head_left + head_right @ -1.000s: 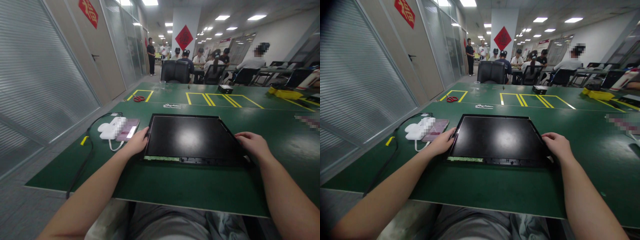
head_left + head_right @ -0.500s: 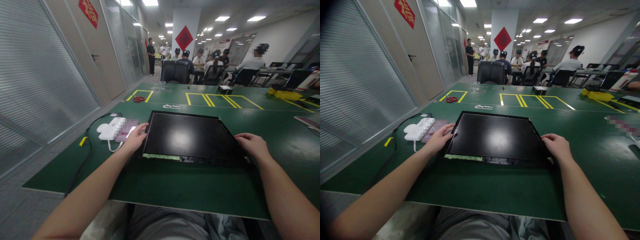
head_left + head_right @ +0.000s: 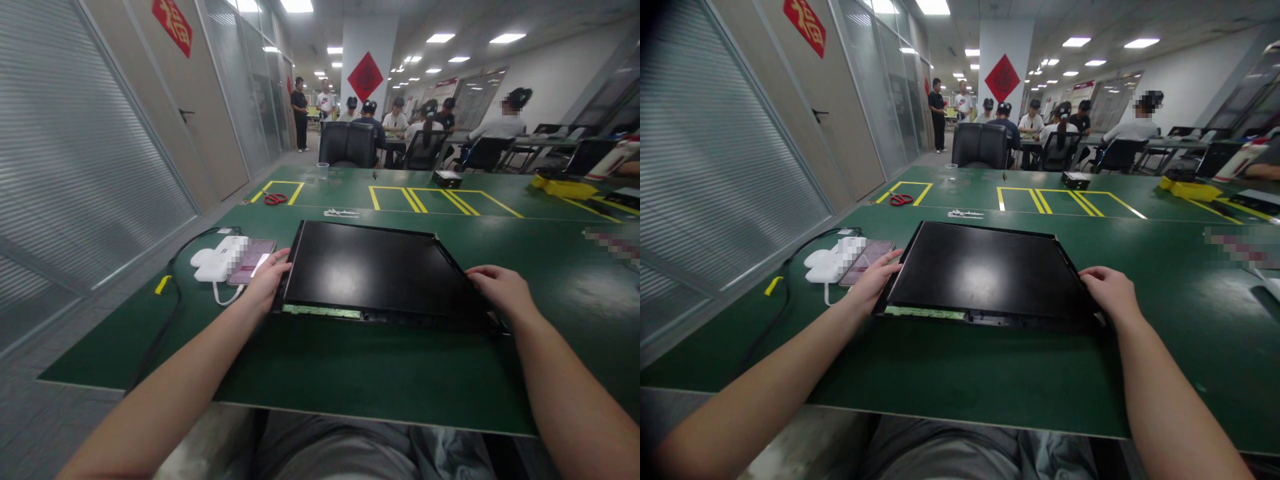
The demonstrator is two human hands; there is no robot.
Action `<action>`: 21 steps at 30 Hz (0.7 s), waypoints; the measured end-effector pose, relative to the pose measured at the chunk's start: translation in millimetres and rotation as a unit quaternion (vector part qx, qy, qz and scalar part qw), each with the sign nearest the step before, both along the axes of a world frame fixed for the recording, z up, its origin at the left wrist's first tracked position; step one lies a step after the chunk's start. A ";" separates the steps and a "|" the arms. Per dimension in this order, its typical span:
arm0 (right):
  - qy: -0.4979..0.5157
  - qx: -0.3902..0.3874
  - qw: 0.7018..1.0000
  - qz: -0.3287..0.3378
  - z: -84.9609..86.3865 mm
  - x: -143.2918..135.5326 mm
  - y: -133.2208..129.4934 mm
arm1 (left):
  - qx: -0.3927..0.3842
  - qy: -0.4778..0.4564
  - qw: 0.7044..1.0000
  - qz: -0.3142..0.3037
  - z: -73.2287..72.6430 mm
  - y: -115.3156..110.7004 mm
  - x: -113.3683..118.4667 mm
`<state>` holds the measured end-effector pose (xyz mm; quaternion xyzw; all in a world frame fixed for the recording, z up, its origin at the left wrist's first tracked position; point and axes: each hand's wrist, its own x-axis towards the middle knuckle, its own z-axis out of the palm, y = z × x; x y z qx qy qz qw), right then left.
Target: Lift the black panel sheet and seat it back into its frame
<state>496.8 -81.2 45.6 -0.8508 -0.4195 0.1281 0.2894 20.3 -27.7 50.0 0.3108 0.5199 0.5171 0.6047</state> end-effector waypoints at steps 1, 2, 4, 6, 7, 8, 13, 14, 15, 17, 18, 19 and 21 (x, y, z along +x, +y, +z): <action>-0.003 0.002 1.000 0.000 -0.5 0.2 0.2 | -0.006 -0.005 1.000 -0.002 0.2 -0.1 0.6; -0.008 0.006 1.000 0.001 -1.1 0.4 0.3 | -0.010 -0.010 1.000 -0.004 0.8 -0.4 1.2; -0.014 0.014 1.000 0.006 -2.8 1.1 0.4 | -0.016 -0.017 1.000 -0.007 2.6 -1.4 2.1; -0.013 0.018 1.000 0.007 -4.6 1.8 0.3 | -0.024 -0.018 1.000 -0.008 4.8 -2.7 3.0; -0.012 0.019 1.000 0.007 -5.4 2.3 0.3 | -0.028 -0.016 0.999 -0.007 5.8 -3.5 3.3; -0.010 0.021 1.000 0.007 -6.3 2.8 0.3 | -0.029 -0.014 0.999 -0.007 6.8 -4.4 3.7; -0.004 0.037 0.999 0.011 -9.9 5.5 0.6 | -0.013 -0.010 0.999 -0.037 10.6 -8.1 5.7; -0.005 0.036 0.999 0.012 -10.1 5.7 0.7 | -0.009 -0.008 0.999 -0.045 11.0 -8.3 5.8; -0.007 0.035 0.999 0.012 -10.1 5.6 0.8 | -0.004 -0.008 0.999 -0.051 11.2 -8.1 5.7; -0.015 0.034 0.999 0.011 -9.4 4.7 0.8 | 0.007 -0.012 0.999 -0.052 10.8 -7.0 4.9; -0.017 0.035 0.999 0.012 -8.9 4.0 0.8 | 0.012 -0.014 0.999 -0.046 10.2 -6.4 4.2; -0.018 0.036 0.999 0.013 -8.4 3.2 0.7 | 0.017 -0.015 0.999 -0.040 9.4 -5.9 3.3; -0.017 0.040 0.999 0.016 -7.8 1.7 0.6 | 0.028 -0.006 0.999 -0.041 7.6 -5.7 1.3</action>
